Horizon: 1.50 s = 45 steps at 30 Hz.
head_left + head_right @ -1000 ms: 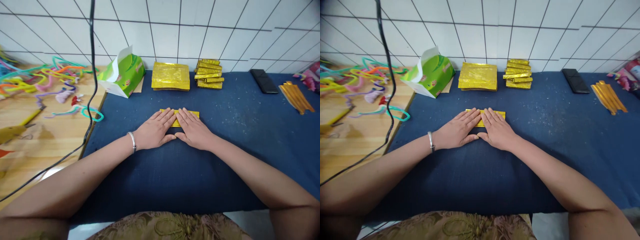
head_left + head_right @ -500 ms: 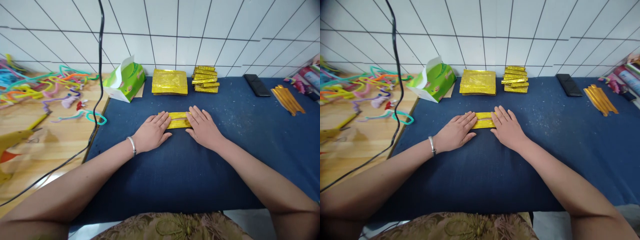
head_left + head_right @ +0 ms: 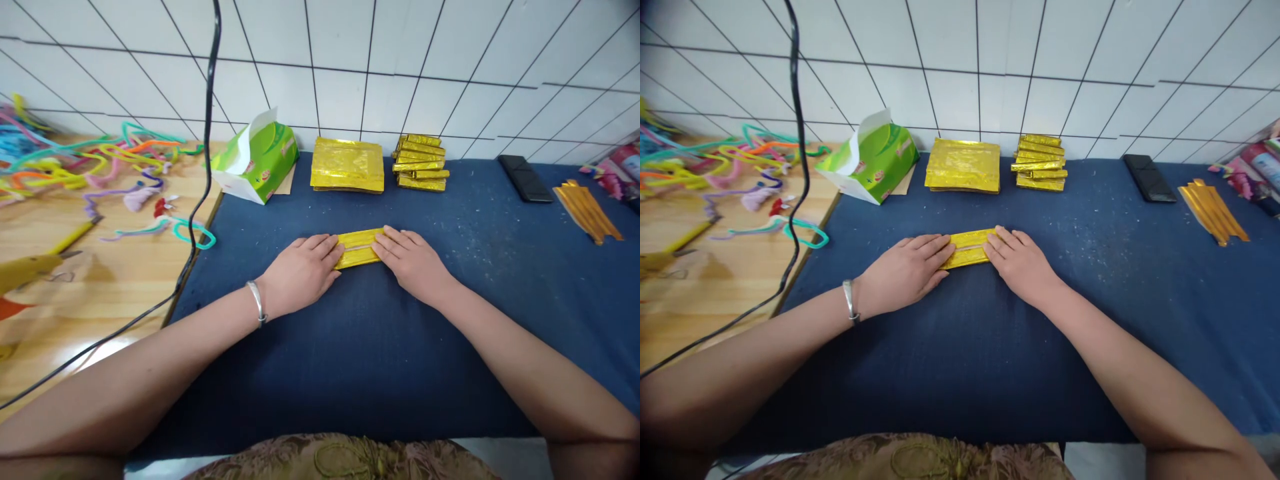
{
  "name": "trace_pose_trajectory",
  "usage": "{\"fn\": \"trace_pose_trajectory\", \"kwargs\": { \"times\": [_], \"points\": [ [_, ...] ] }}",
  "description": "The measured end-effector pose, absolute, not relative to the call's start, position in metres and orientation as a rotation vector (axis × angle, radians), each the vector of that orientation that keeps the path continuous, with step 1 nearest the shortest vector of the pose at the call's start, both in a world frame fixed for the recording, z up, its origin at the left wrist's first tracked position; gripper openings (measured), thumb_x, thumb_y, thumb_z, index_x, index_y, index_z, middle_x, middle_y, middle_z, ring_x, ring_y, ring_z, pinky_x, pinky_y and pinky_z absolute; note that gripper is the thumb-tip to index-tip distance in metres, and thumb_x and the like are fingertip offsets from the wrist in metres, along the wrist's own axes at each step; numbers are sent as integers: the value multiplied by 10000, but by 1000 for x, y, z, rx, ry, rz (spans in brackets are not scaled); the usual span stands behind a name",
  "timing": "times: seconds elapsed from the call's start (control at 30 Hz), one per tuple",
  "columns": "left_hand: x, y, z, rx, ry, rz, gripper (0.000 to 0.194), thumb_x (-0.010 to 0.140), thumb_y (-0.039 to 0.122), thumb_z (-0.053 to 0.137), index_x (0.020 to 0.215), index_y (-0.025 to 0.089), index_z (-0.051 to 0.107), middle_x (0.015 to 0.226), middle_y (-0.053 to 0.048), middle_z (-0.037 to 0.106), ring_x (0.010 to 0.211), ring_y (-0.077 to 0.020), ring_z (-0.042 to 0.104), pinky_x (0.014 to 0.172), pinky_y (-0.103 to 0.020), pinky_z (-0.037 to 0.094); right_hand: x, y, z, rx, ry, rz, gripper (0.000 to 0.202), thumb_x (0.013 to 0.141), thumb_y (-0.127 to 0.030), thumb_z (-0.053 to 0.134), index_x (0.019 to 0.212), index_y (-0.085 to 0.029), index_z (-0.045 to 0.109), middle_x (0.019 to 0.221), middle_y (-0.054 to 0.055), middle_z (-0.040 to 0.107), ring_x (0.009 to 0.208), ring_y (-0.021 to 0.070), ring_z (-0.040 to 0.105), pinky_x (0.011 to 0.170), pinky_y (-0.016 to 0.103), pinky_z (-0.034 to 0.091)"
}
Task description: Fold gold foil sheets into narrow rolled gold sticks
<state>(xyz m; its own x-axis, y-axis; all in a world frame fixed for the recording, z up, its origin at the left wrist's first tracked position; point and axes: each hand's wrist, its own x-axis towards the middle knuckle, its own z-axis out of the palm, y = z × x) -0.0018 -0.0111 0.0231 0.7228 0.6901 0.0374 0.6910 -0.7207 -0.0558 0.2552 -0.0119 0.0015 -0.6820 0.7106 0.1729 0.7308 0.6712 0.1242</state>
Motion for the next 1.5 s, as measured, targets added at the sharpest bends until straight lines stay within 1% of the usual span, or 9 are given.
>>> {"fn": "trace_pose_trajectory", "kwargs": {
  "times": [0.1, 0.2, 0.4, 0.53, 0.63, 0.77, 1.13, 1.3, 1.5],
  "points": [
    [3, -20, 33, -2856, -1177, 17, 456, 923, 401, 365, 1284, 143, 469, 1260, -141, 505, 1140, -268, 455, 929, -384, 378, 255, -9, 4, -1217, -2712, -323, 365, 930, -128, 357, 1265, -137, 503, 1362, 112, 480, 1356, 257, 279, 1039, 490, 313],
    [8, -26, 37, -2849, -1210, 31, 467, 919, 432, 368, 1267, 143, 482, 1175, -143, 534, 1066, -273, 471, 887, -390, 400, 251, -12, 7, -1148, -2687, -348, 370, 936, -131, 358, 1283, -170, 480, 1372, 93, 473, 1361, 237, 270, 1037, 483, 312],
    [10, -31, 41, -2928, -1186, -6, 537, 908, 517, 337, 1237, 131, 512, 1072, -142, 553, 999, -265, 483, 855, -399, 425, 244, -16, 11, -1086, -2718, -417, 320, 933, -157, 382, 1203, -167, 554, 1314, 102, 532, 1165, 259, 486, 849, 419, 432],
    [7, -26, 43, -3040, -1118, -77, 388, 930, 393, 361, 1144, 154, 579, 1022, -112, 576, 976, -228, 513, 874, -392, 437, 249, -7, 4, -1082, -2694, -330, 328, 925, -145, 383, 1189, -183, 573, 1273, 92, 562, 1123, 240, 501, 869, 407, 445],
    [2, -16, 34, -3120, -1041, -202, 288, 918, 257, 399, 1105, 176, 601, 1109, -92, 577, 1061, -211, 515, 936, -394, 430, 253, -3, 0, -1039, -2673, -269, 342, 919, -130, 387, 1201, -198, 568, 1277, 83, 557, 1160, 226, 478, 930, 409, 432],
    [-3, -3, 16, -3181, -946, -374, 306, 900, 146, 395, 1156, 155, 563, 1295, -94, 516, 1248, -196, 434, 1043, -387, 383, 253, -2, -2, -1042, -2655, -251, 332, 923, -153, 393, 1197, -206, 574, 1261, 80, 569, 1156, 231, 482, 931, 423, 446],
    [-1, -2, 14, -3236, -852, -429, 345, 927, 181, 379, 1242, 120, 504, 1323, -108, 510, 1280, -164, 414, 1097, -345, 346, 253, -1, -6, -1004, -2636, -162, 362, 923, -122, 358, 1229, -134, 552, 1283, 111, 553, 1215, 222, 457, 1006, 423, 434],
    [-2, -2, 11, -3243, -796, -316, 418, 905, 117, 374, 1318, 137, 439, 1376, -93, 461, 1296, -146, 395, 1117, -329, 311, 255, 1, -10, -1021, -2651, -121, 373, 930, -131, 338, 1245, -132, 538, 1289, 103, 550, 1238, 208, 444, 1019, 413, 431],
    [-1, -5, 11, -3218, -738, -219, 436, 894, 93, 364, 1319, 154, 444, 1402, -75, 431, 1323, -146, 354, 1122, -335, 291, 254, -1, -8, -1025, -2649, -50, 397, 915, -113, 344, 1268, -144, 523, 1309, 100, 537, 1276, 198, 418, 1043, 419, 410]
  ]
}}
